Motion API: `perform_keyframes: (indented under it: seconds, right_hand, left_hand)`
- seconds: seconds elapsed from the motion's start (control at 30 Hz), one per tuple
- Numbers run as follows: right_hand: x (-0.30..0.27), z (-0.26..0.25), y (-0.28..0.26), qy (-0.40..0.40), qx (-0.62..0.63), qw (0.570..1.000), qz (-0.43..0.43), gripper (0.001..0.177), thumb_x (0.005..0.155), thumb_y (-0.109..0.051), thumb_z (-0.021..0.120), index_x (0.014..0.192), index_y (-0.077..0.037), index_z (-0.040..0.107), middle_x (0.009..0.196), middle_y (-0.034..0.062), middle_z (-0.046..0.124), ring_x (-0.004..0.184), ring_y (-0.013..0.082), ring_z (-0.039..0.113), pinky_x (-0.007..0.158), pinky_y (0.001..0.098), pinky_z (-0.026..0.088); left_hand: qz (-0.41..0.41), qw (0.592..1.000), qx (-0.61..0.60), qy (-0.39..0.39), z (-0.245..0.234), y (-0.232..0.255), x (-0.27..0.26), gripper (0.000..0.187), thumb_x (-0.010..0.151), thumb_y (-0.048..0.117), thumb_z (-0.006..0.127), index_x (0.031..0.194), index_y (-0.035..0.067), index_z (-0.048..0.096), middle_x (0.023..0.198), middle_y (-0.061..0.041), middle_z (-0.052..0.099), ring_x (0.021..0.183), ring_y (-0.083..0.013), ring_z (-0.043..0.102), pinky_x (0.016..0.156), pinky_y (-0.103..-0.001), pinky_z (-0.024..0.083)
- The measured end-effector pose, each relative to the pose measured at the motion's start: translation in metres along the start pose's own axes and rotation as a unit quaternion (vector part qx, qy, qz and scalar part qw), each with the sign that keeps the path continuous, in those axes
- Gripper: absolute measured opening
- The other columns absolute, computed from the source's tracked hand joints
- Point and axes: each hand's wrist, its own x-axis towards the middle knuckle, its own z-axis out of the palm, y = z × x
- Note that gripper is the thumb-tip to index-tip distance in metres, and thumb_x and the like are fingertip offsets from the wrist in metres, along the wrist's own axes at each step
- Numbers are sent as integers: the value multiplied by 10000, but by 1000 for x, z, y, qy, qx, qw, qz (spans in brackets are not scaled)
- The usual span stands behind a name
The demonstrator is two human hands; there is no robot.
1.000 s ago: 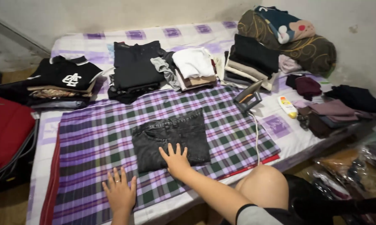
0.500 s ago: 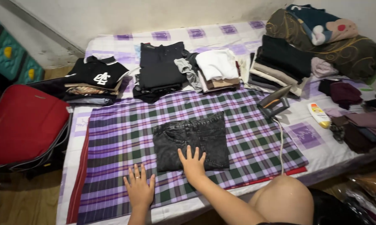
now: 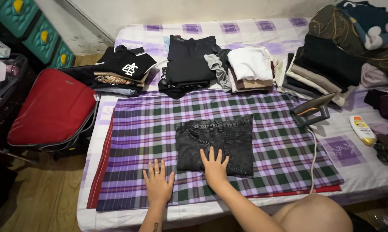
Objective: Ironing a pair of denim jeans on a bed and kemudian folding them with other garments.
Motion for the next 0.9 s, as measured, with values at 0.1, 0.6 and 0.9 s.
perform_keyframes:
  seconds: [0.1,0.6,0.9]
  right_hand:
    - [1,0,0,-2,1,1000,4,865,863,-72,652,1598,-254,234,1635,218,229,1453,541,250,1094,762,224]
    - [2,3,1,-11,-20,1000,-1,926,842,-14,657,1616,-259,213,1641,224,221,1455,533,253,1097,753,229]
    - [80,-65,71,-86,261,961,-20,525,863,-150,592,1386,-186,620,1235,174,719,1101,371,716,970,457,565]
  left_hand:
    - [3,1000,-6,8,4,-1,1,717,972,581,390,1563,182,313,1633,-96,275,1519,-316,201,1225,-537,115]
    - [-6,1000,-10,0,8,-1,2,712,966,583,391,1554,188,325,1635,-90,265,1525,-306,186,1230,-534,102]
    - [-55,981,22,-186,-56,31,35,674,1069,577,354,1529,98,472,1619,-117,438,1564,-308,318,1338,-521,134]
